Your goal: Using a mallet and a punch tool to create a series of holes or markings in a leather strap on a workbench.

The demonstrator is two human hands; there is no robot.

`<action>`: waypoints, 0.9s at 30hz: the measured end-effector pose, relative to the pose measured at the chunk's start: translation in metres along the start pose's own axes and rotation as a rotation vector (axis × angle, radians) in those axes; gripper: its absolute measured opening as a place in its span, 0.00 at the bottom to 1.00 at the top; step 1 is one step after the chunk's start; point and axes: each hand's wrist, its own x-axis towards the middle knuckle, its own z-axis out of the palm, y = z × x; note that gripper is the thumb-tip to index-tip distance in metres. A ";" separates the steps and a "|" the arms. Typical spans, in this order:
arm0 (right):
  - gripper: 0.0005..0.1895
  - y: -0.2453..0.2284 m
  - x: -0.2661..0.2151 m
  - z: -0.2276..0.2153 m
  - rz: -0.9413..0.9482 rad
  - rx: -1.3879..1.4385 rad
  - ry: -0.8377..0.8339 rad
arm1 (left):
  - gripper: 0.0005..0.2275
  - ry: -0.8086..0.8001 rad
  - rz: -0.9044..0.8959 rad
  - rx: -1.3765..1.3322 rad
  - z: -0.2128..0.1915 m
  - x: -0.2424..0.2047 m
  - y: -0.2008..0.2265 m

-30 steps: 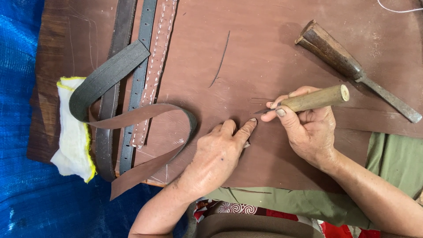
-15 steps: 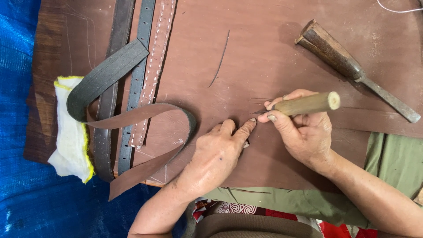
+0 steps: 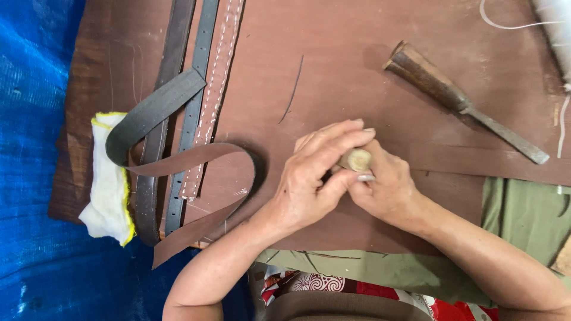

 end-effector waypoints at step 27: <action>0.32 -0.051 -0.026 -0.142 -0.263 -0.440 -0.025 | 0.04 0.109 0.080 -0.029 0.018 -0.007 -0.006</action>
